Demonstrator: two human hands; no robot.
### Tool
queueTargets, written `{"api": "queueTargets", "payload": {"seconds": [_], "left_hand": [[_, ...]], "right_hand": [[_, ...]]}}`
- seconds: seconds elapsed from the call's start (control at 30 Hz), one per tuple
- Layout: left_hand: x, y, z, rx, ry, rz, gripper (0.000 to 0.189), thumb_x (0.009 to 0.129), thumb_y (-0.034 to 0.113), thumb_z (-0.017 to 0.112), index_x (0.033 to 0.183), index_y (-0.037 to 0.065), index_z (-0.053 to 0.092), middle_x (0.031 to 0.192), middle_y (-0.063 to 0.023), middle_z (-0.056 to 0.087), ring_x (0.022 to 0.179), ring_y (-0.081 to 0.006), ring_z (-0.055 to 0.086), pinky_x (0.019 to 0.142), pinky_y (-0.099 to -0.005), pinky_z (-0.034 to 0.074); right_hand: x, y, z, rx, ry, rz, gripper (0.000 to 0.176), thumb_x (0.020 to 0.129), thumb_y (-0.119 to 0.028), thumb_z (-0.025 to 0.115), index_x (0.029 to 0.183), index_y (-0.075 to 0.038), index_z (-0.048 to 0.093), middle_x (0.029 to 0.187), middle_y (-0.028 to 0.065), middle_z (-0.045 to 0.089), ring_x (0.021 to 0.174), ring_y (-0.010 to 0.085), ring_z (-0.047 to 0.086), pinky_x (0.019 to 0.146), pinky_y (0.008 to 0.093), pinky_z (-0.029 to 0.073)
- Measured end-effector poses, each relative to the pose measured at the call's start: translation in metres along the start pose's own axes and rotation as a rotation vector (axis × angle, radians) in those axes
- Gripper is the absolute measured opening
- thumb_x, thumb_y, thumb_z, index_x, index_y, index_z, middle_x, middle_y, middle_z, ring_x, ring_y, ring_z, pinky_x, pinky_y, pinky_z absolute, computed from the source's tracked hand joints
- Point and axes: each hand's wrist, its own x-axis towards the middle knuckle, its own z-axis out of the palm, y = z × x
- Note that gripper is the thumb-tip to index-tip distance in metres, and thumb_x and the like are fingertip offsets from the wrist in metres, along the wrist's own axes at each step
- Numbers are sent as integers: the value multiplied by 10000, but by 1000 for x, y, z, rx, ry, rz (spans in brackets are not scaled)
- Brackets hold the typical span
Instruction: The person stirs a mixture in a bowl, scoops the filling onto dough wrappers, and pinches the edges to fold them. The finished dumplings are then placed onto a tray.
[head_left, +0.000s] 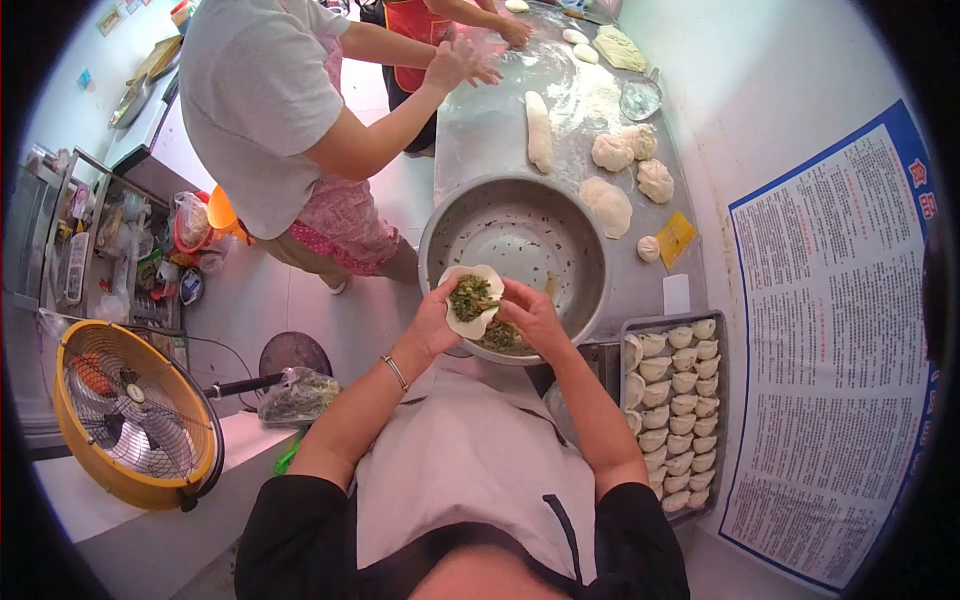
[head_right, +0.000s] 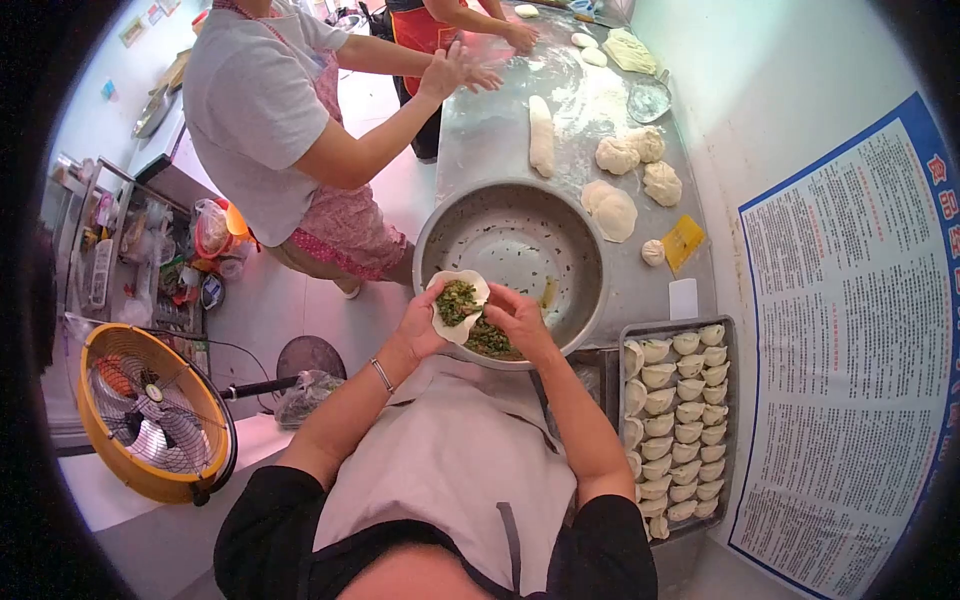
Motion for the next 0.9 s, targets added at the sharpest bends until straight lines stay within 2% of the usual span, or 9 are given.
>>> {"api": "queueTargets", "payload": {"seconds": [0.03, 0.13, 0.23, 0.37, 0.47, 0.63, 0.77, 0.83, 0.9], "left_hand": [[2, -2, -2, -10, -7, -22, 476, 1053, 388, 423, 1377, 48, 500, 1333, -150, 599, 1201, -320, 602, 1030, -482, 495], [7, -4, -6, 13, -23, -64, 458, 1051, 405, 427, 1343, 65, 524, 1272, -131, 634, 1118, -305, 648, 944, -462, 550], [8, -5, -9, 76, -44, -128, 443, 1069, 405, 381, 1323, 72, 523, 1254, -115, 632, 1099, -273, 655, 927, -438, 563], [4, -11, 18, 524, 207, -92, 455, 1076, 440, 351, 1290, 82, 531, 1206, -78, 633, 1075, -219, 654, 897, -392, 573], [7, -16, 20, 755, 211, -29, 510, 1067, 502, 340, 1280, 82, 534, 1165, -54, 629, 1027, -177, 647, 893, -355, 557], [12, -15, 13, 781, 124, -88, 572, 1052, 562, 331, 1273, 80, 545, 1143, -42, 625, 978, -142, 630, 904, -317, 524], [20, -5, 7, 871, 24, -229, 572, 1049, 553, 353, 1302, 76, 540, 1151, -60, 639, 1002, -156, 645, 896, -323, 543], [21, -4, 4, 642, -21, -205, 558, 1048, 532, 376, 1319, 70, 529, 1161, -76, 647, 1020, -178, 658, 875, -352, 571], [12, 2, 1, 411, -71, -193, 471, 1058, 442, 414, 1330, 71, 514, 1186, -104, 644, 1025, -230, 678, 820, -413, 619]], "right_hand": [[3, -7, 5, 345, -19, 104, 264, 896, -71, 683, 1157, -54, 716, 1069, 104, 691, 956, 173, 667, 825, 278, 537], [7, 0, 1, 244, 7, 25, 217, 907, -80, 704, 1105, 7, 715, 1048, 64, 684, 944, 94, 639, 783, 249, 542], [8, 0, -2, -149, 88, -307, 207, 898, -72, 710, 1074, 36, 707, 987, 48, 698, 846, 94, 650, 720, 238, 543], [2, -9, -4, 52, 70, 18, 184, 884, -26, 691, 1062, 19, 707, 877, 36, 703, 764, 99, 645, 713, 246, 535], [4, -8, -10, 153, 10, 111, 233, 885, -30, 682, 1114, 13, 682, 877, 31, 694, 768, 94, 641, 706, 255, 538], [3, -1, -17, -27, -32, 19, 269, 895, -52, 686, 1156, 8, 658, 899, 30, 694, 782, 86, 640, 700, 255, 552], [3, -20, -16, 133, -30, 115, 147, 912, -80, 693, 1016, 19, 664, 838, 27, 664, 739, 83, 623, 666, 250, 547], [0, -19, -19, 126, -25, 154, 138, 915, -81, 691, 1008, 18, 665, 854, 23, 656, 761, 85, 622, 668, 253, 550], [0, 11, -19, 161, 82, 44, 186, 910, -78, 693, 1069, 15, 670, 868, 28, 660, 769, 90, 621, 663, 253, 546]]}}
